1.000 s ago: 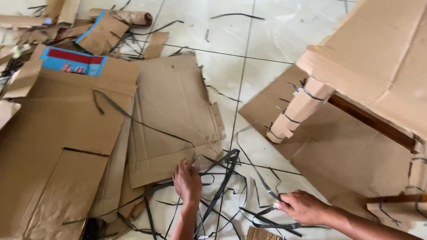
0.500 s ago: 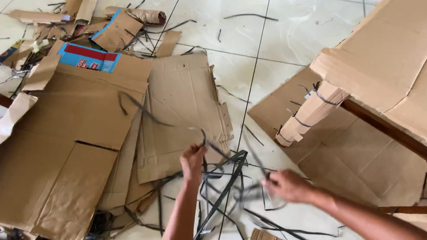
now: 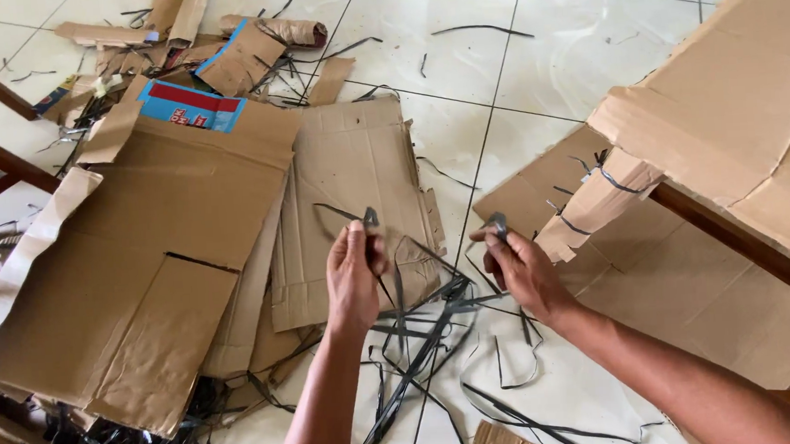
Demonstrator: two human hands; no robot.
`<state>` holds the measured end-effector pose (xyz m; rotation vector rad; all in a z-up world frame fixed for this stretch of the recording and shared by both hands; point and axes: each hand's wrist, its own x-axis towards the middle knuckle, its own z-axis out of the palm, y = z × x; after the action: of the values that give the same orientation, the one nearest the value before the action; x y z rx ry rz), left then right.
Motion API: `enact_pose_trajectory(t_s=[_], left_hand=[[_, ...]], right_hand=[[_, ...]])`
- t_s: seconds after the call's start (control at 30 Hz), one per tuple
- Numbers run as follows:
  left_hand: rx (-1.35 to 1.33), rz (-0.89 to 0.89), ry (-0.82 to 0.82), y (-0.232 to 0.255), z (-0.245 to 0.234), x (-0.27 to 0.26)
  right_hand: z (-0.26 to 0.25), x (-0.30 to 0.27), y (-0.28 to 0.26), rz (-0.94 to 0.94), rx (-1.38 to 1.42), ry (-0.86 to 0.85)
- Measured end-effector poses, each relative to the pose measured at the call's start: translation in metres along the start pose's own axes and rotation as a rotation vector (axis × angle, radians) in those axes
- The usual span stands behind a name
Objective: Wrapping a wooden chair with cardboard and securing it with plastic straps
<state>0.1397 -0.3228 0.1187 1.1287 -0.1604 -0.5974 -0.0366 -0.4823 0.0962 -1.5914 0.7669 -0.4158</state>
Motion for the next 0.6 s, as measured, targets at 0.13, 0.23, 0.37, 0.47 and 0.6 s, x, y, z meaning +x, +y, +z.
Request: enact_pose_trajectory(t_s=[0.13,0.23,0.37,0.47,0.6], left_hand=[[0.232,0.108,-0.167,0.022,0.021,-0.033],[0.577,0.202,-0.375,-0.001,0.008,-0.043],[0.972,0.127,-0.380,-0.013,-0.020,-0.054],[0.959,0.070,-0.312,-0.015,-0.035,-0.075],[0.693,0.185,-0.173,-0.078,-0.057,-0.081]], right_hand=[[0.017,-0.007,-0.030,0.025,0.112,-0.113],[0.020,-0.005,-0.047,0.137,0.305,-0.121],[0.007,0.011,-0.071,0.087,0.457,-0.152],[-0.001,0.015,-0.076,0.054,0.359,-0.313],[0.021,0.007,-0.048,0.205,-0.352,-0.445]])
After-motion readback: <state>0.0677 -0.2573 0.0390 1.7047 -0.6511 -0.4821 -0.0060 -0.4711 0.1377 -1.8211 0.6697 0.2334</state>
